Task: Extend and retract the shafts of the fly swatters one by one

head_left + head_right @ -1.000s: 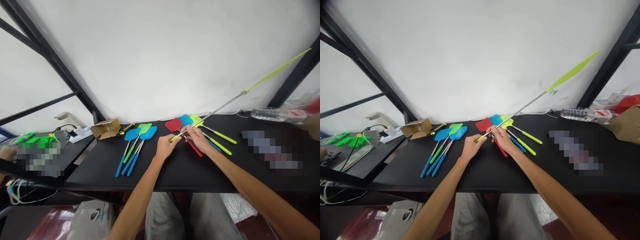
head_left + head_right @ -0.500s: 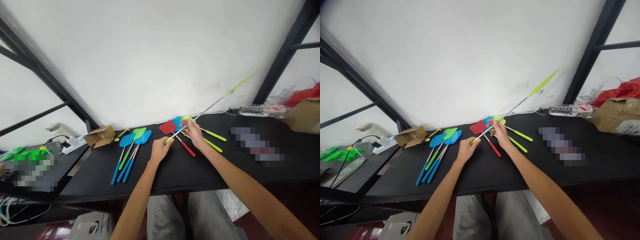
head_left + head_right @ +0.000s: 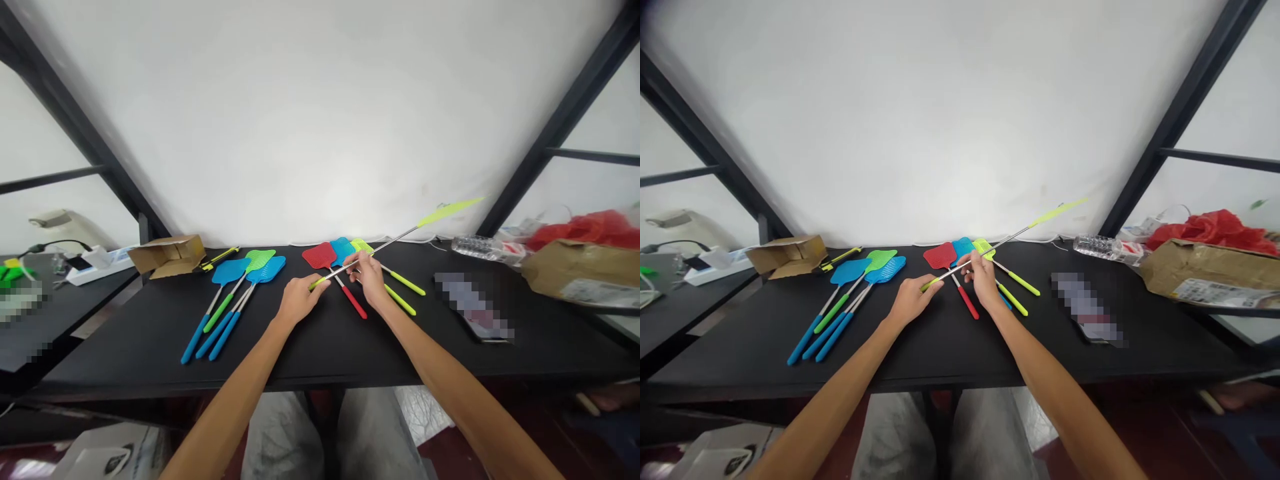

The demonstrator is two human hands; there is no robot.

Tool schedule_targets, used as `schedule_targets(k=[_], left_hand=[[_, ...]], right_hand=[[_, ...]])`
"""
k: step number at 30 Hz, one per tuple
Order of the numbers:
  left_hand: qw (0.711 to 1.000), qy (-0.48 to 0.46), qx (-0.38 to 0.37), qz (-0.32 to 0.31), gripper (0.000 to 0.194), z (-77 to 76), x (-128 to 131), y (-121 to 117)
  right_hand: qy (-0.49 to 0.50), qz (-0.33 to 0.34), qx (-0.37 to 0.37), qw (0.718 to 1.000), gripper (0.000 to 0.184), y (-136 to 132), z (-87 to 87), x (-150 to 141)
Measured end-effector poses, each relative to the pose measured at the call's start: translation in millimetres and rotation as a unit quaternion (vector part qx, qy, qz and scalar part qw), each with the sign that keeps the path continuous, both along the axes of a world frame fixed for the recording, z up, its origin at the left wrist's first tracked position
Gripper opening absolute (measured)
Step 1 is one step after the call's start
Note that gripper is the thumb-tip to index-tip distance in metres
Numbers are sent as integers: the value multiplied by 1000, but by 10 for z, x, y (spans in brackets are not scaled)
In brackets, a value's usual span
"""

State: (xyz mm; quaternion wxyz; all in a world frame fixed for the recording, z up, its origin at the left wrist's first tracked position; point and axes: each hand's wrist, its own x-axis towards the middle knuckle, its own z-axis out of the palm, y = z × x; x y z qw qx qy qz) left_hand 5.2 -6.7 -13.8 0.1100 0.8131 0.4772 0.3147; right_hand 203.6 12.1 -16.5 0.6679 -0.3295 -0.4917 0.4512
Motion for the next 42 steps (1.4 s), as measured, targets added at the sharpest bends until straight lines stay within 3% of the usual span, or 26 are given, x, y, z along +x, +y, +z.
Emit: schedule_targets(k=[4, 8, 11, 15, 18, 21, 27, 42], left_hand=[[1000, -16, -1, -16, 43, 1, -1, 7], [999, -38, -2, -27, 45, 15, 14, 7], [998, -51, -5, -28, 45, 22, 25, 5], [999, -38, -11, -28, 44, 19, 24, 5], [999, -26, -9, -30, 44, 12, 16, 5], [1000, -15, -4, -18, 45, 4, 4, 7], [1000, 12, -4, 8, 46, -4, -9, 5], [1000, -15, 7, -12, 44, -6, -6, 4]], right_hand=[[-69, 83, 6, 994, 51, -114, 4, -147], [-57, 84, -7, 995, 48, -114, 44, -146], [19, 42, -14, 999, 46, -52, 94, -65], [123, -76, 2, 990, 48, 29, 157, 108], [128, -151, 31, 980, 47, 55, 163, 203], [94, -171, 42, 980, 49, 56, 125, 219], [35, -138, 35, 989, 52, 46, 26, 173], [-133, -5, 37, 990, 55, -81, -51, -77]])
